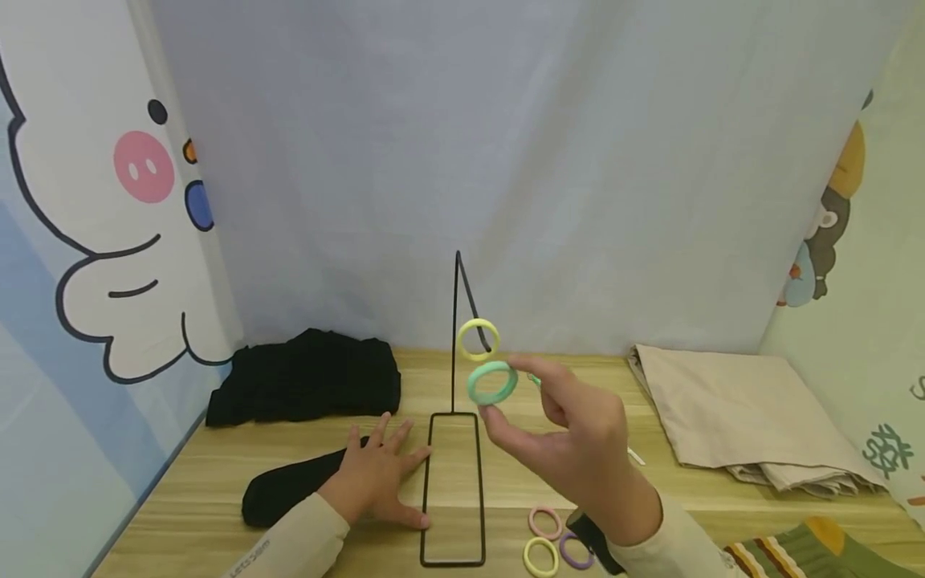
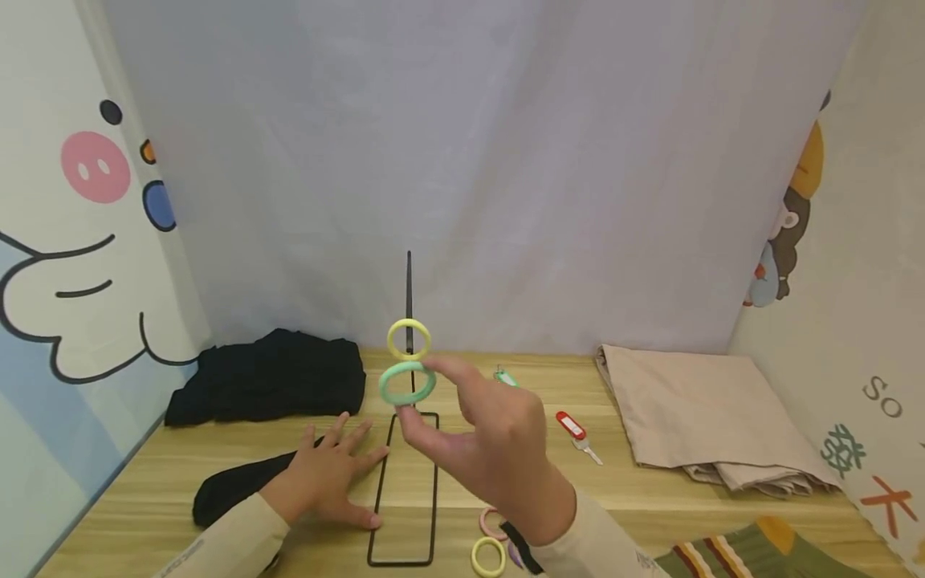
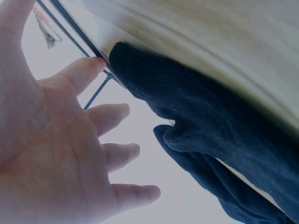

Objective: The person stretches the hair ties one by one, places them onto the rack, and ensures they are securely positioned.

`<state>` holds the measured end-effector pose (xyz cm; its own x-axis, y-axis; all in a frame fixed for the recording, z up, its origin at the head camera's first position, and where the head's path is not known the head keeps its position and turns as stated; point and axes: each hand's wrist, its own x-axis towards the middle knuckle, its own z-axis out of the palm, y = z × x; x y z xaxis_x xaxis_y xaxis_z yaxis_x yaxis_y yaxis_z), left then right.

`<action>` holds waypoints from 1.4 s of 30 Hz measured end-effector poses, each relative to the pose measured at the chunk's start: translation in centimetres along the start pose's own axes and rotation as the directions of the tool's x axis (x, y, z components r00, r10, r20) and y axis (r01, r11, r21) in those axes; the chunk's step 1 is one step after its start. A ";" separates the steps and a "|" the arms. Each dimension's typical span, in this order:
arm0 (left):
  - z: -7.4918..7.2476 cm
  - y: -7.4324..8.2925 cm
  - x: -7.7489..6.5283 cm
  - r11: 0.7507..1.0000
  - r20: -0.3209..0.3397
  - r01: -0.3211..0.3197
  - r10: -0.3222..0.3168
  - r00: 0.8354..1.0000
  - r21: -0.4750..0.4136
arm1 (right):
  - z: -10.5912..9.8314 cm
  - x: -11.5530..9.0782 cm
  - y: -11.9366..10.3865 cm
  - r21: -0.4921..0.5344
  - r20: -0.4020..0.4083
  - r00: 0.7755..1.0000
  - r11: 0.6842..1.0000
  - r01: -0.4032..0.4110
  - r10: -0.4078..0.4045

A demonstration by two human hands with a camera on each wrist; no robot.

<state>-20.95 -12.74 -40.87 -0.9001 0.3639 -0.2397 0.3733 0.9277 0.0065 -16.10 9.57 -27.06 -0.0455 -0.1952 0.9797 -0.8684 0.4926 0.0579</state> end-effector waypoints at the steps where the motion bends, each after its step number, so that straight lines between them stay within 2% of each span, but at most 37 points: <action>1: 0.0 0.0 0.0 1.000 -0.002 -0.001 0.001 1.000 -0.001 | 0.2 0.2 0.2 -0.015 0.001 1.000 1.000 -0.014 0.014; 11: -0.2 0.0 -0.2 0.999 0.000 -0.011 0.011 1.000 -0.034 | 2.2 0.2 1.8 -0.129 0.041 0.991 0.984 -0.123 0.129; 21: 0.1 0.0 0.1 1.000 0.019 0.000 0.000 1.000 -0.021 | 1.9 -1.9 3.0 -0.211 0.128 0.966 0.958 -0.194 0.224; 24: 0.1 0.0 0.1 1.000 0.018 0.001 -0.001 1.000 -0.014 | 1.5 -2.8 3.4 -0.208 0.163 0.950 0.950 -0.232 0.267; 26: 0.1 0.0 0.1 1.000 0.014 0.000 0.000 1.000 -0.013 | 1.2 -3.5 3.6 -0.176 0.206 0.923 0.940 -0.291 0.324; 27: 0.1 -0.1 0.1 1.000 0.012 -0.001 0.001 1.000 -0.014 | 1.0 -3.9 3.6 -0.152 0.237 0.901 0.930 -0.335 0.364; 28: 0.2 -0.1 0.1 1.000 0.010 -0.002 0.003 1.000 -0.016 | 0.7 -4.4 3.6 -0.124 0.276 0.868 0.911 -0.394 0.413; 29: 0.2 -0.1 0.1 1.000 0.009 -0.003 0.003 1.000 -0.017 | 0.5 -4.8 3.6 -0.099 0.317 0.825 0.882 -0.461 0.467; 30: 0.3 -0.1 0.1 1.000 0.007 -0.004 0.004 1.000 -0.017 | 0.3 -5.2 3.7 -0.076 0.363 0.775 0.845 -0.529 0.518; 32: 0.3 -0.1 0.0 1.000 0.004 -0.005 0.005 1.000 -0.016 | -0.1 -6.0 3.7 -0.059 0.453 0.647 0.745 -0.665 0.613; 34: 0.3 -0.2 0.0 1.000 0.004 -0.005 0.005 1.000 -0.014 | -0.5 -6.7 3.9 -0.067 0.531 0.522 0.647 -0.760 0.668; 35: 0.3 -0.2 0.1 1.000 0.004 -0.005 0.005 1.000 -0.012 | -0.7 -7.0 4.1 -0.078 0.562 0.466 0.605 -0.793 0.683; 37: 0.3 -0.2 0.1 1.000 0.008 -0.005 0.005 1.000 -0.011 | -1.0 -7.6 4.3 -0.088 0.615 0.382 0.541 -0.836 0.690; 39: 0.3 -0.2 0.1 1.000 0.009 -0.004 0.005 1.000 -0.009 | -1.3 -8.1 4.6 -0.096 0.658 0.325 0.504 -0.858 0.679; 41: 0.3 -0.2 0.2 1.000 0.009 -0.005 0.005 1.000 -0.008 | -1.4 -8.7 4.8 -0.112 0.691 0.283 0.486 -0.867 0.665; 42: 0.3 -0.2 0.2 1.000 0.009 -0.005 0.005 1.000 -0.008 | -1.5 -9.1 4.9 -0.117 0.706 0.270 0.484 -0.867 0.655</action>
<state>-21.12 -12.84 -41.21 -0.8960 0.3681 -0.2483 0.3762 0.9264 0.0158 -19.18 15.05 -35.36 -0.9296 -0.3287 0.1666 -0.3226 0.5069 -0.7994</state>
